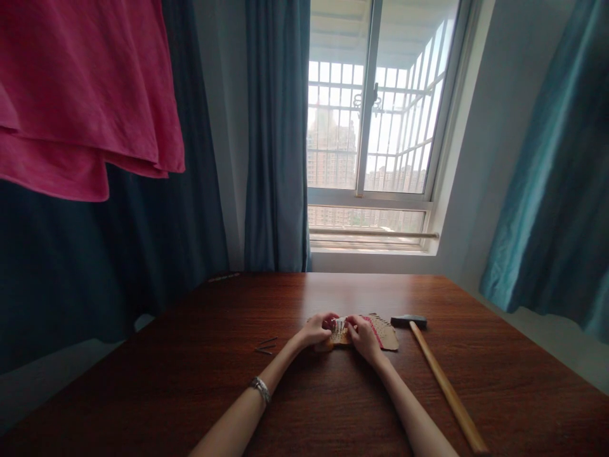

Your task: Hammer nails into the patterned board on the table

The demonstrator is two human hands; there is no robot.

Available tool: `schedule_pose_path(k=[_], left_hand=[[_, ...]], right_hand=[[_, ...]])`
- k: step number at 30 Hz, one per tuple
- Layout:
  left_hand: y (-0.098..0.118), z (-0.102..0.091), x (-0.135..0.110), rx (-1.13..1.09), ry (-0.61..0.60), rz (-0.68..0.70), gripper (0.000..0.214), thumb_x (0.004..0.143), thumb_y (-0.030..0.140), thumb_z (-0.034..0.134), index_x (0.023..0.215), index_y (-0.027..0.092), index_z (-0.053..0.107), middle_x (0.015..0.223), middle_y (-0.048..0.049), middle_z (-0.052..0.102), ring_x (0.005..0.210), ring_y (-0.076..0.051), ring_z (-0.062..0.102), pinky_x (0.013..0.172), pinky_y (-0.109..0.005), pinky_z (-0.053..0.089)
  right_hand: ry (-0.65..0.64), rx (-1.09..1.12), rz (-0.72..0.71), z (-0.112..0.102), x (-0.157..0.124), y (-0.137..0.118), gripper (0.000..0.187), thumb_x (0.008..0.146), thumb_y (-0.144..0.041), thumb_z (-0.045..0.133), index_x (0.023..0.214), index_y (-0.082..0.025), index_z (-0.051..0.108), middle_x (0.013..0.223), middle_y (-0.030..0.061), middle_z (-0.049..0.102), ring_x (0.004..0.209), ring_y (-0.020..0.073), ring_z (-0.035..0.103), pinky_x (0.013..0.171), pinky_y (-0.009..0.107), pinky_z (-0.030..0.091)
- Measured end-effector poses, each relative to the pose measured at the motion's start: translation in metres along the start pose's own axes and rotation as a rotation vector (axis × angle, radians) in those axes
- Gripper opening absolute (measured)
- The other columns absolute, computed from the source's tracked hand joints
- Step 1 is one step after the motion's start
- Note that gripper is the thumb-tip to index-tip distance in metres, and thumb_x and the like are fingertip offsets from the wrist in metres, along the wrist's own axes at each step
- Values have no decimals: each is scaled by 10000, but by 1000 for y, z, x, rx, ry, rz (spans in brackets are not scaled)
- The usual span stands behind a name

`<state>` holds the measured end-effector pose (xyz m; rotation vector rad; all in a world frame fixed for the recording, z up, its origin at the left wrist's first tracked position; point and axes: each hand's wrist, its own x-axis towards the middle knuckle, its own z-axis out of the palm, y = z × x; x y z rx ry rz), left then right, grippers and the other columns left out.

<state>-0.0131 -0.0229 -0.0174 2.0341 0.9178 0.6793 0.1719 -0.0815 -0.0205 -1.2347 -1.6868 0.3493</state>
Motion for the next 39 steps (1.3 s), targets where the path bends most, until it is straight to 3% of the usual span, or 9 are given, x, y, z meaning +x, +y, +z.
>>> schedule_pose_path(k=[9,24,33,39], left_hand=[[-2,3,2,-25,33,65,570,577,82,488,1140,157,542,899,-8,643,777,-138,587,708,-229,469],[4,7,1,-34,47,34,462,631,125,574,1090,164,547,845,12,640,732,-115,582,666,-212,464],[14,9,4,180,139,52,337,658,217,614,987,153,649,785,6,643,710,-124,557,646,-204,430],[12,14,13,280,150,66,191,684,265,615,815,151,694,723,6,632,686,-122,540,629,-192,403]], right_hand=[[1,6,6,0,1,0,267,841,-313,435,840,-183,669,768,67,679,699,193,609,649,275,457],[-19,-9,-24,0,1,-1,251,845,-300,444,835,-187,667,781,66,682,718,193,616,666,271,451],[-31,-36,-65,-1,1,-2,249,845,-270,433,803,-193,666,777,63,670,734,195,606,681,277,442],[-53,-59,-80,-2,0,-1,223,850,-245,448,796,-192,658,793,63,656,750,191,593,688,277,440]])
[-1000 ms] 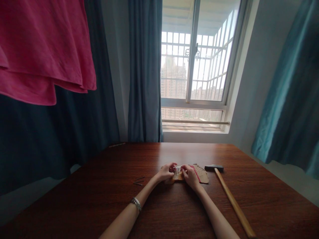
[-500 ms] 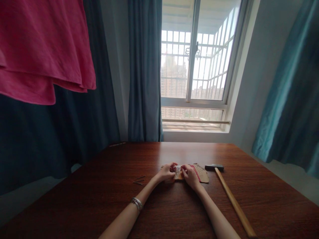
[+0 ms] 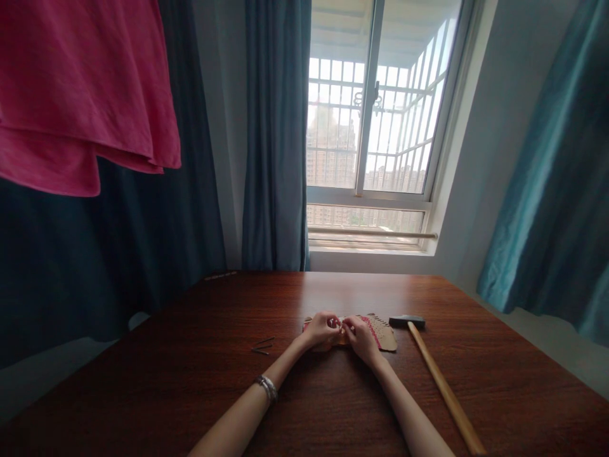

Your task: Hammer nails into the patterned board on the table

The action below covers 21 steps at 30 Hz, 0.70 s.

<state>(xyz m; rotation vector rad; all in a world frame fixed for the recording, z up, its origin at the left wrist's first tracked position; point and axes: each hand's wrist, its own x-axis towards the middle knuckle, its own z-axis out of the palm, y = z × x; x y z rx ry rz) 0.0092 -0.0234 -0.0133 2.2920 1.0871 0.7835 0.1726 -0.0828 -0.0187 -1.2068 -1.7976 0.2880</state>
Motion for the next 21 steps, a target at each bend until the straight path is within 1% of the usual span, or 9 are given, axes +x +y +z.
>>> schedule_pose_path(k=[5,9,14,21], left_hand=[[-5,7,3,-14,15,25,149,681,243,607,740,138,695,687,9,603,657,-106,520,600,-175,378],[-4,8,2,-1,33,16,135,686,241,599,681,138,685,667,14,584,633,-99,499,576,-173,357],[-1,6,1,-30,31,-19,150,692,265,604,688,145,694,678,14,591,647,-103,509,578,-171,358],[1,5,-1,-38,13,-20,158,678,269,601,674,143,696,669,16,586,629,-103,500,572,-177,356]], right_hand=[[-13,-13,-2,0,-1,1,215,864,-228,450,793,-194,650,810,58,643,764,186,587,713,276,441],[-15,-17,-2,1,-1,2,209,867,-213,454,804,-199,653,825,56,637,789,187,587,735,279,443],[-12,-14,0,-1,-1,1,195,862,-218,472,801,-199,656,815,50,631,772,181,585,723,271,444],[1,-10,5,-2,-1,-1,185,840,-179,489,807,-197,671,807,46,637,777,176,588,735,265,440]])
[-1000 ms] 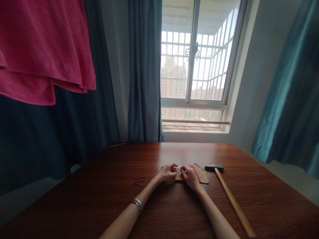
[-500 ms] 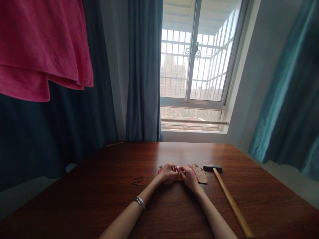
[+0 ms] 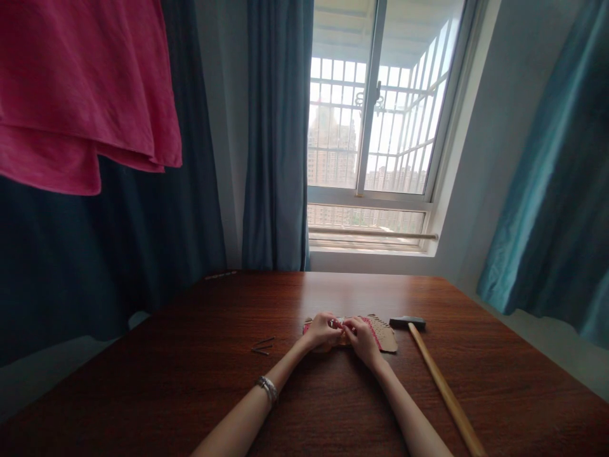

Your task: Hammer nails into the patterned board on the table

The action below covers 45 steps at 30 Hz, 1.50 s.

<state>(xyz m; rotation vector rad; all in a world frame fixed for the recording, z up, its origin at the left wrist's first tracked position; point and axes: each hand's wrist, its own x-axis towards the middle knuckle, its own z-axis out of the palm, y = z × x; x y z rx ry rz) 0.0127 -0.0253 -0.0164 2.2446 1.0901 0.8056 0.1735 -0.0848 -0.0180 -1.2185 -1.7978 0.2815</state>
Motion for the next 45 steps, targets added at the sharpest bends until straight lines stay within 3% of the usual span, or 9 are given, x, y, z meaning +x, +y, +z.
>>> schedule_pose_path(k=[12,19,29,45], left_hand=[[3,3,-1,-2,40,-86,180,664,297,587,673,148,689,657,6,626,646,-131,537,565,-189,369],[4,1,-1,-28,44,-61,181,668,304,597,683,158,703,700,-4,629,672,-129,546,592,-186,379],[4,1,-2,23,50,-87,174,687,298,583,665,153,678,690,5,615,657,-123,535,586,-184,371],[1,7,-1,90,67,-83,204,683,313,600,777,164,703,755,-1,657,715,-134,559,635,-193,385]], right_hand=[[11,17,11,1,1,3,180,830,-207,519,802,-214,697,816,45,659,770,176,603,734,271,455],[24,23,25,2,-1,5,174,803,-221,555,911,-208,691,838,50,665,724,177,603,666,271,470],[54,29,61,5,3,2,192,823,-265,523,774,-202,698,765,41,664,705,167,614,614,242,472],[58,-4,67,6,2,1,205,830,-278,509,747,-196,677,775,48,646,730,180,596,678,271,454]])
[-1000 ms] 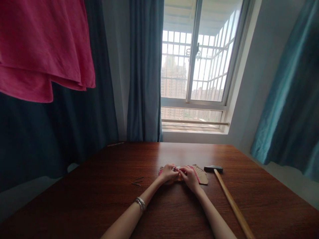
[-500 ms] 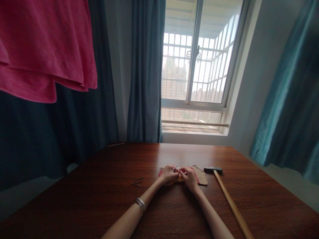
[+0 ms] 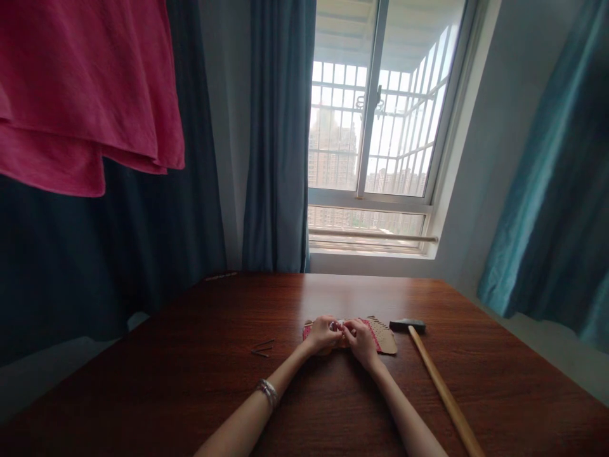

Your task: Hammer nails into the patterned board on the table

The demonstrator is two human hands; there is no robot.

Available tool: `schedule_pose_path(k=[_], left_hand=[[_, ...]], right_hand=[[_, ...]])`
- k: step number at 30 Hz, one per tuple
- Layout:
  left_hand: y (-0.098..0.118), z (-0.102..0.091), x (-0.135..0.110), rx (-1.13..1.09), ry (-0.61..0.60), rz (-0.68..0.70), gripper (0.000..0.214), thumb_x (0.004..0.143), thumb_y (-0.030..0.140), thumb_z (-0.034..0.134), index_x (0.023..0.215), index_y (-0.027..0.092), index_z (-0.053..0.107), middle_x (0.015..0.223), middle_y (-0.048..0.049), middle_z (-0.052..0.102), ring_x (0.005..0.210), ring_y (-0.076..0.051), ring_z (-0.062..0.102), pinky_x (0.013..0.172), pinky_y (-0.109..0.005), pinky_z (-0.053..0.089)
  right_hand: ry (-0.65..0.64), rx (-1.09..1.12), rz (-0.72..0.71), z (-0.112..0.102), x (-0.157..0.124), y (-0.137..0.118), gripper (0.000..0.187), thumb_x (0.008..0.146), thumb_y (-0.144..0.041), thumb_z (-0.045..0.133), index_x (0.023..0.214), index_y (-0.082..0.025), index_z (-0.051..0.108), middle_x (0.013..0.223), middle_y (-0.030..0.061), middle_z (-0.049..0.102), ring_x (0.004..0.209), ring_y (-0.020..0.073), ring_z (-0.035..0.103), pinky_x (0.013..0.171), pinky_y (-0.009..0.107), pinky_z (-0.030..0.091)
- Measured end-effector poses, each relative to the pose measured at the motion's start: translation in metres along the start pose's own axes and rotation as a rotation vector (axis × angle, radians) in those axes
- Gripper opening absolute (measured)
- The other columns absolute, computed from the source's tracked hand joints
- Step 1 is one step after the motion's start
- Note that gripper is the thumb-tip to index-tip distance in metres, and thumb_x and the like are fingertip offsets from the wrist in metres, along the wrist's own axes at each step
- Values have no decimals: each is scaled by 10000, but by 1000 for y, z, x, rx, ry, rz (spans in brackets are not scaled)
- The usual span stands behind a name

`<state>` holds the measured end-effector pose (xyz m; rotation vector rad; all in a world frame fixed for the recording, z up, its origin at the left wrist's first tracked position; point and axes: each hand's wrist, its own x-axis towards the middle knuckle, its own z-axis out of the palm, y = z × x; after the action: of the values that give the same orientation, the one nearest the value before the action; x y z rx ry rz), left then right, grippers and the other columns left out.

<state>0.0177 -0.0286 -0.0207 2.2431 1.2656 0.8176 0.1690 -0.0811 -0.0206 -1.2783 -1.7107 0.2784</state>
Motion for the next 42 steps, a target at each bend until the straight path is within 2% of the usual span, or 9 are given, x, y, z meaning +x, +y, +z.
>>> schedule_pose_path(k=[18,26,30,32,36,38,42], left_hand=[[10,-9,-4,-9,-8,-23,161,690,299,599,758,194,701,772,6,669,750,-142,571,668,-193,392],[10,-5,-2,-21,-6,-36,172,679,282,582,726,179,712,686,12,664,674,-135,577,587,-192,365],[10,-2,-1,-29,-15,-49,200,678,318,604,745,171,722,701,3,681,673,-144,580,589,-200,376],[10,-1,0,-33,-5,-42,214,672,331,619,747,161,726,705,-8,687,671,-146,586,595,-202,384],[11,0,1,-36,33,-38,210,675,310,614,766,160,731,727,-22,699,678,-149,599,614,-205,399],[11,-1,0,-35,47,-52,209,680,305,610,777,162,727,733,-25,701,672,-148,598,618,-206,404],[10,0,0,-20,60,-59,196,688,309,606,766,165,715,734,-23,696,672,-143,595,635,-208,410]], right_hand=[[8,88,37,-11,1,0,210,800,-328,555,794,-194,717,797,76,693,731,201,650,625,284,526],[30,63,41,-10,1,4,199,796,-306,548,815,-188,708,793,79,699,755,210,652,614,282,523],[35,13,53,-9,0,9,179,783,-245,535,822,-187,699,789,72,701,744,205,656,650,291,526],[43,-32,64,-7,-2,11,210,777,-194,502,858,-184,696,857,90,695,762,209,654,662,300,526],[48,-154,53,-6,-6,9,254,721,-106,484,834,-186,697,1016,130,660,971,268,592,839,382,470],[24,-206,26,-8,-8,5,226,716,-99,490,749,-204,688,965,113,669,1010,280,553,907,407,415],[-21,-278,-10,-15,-11,-3,200,745,-133,496,721,-228,670,921,84,672,958,262,534,890,383,401]])
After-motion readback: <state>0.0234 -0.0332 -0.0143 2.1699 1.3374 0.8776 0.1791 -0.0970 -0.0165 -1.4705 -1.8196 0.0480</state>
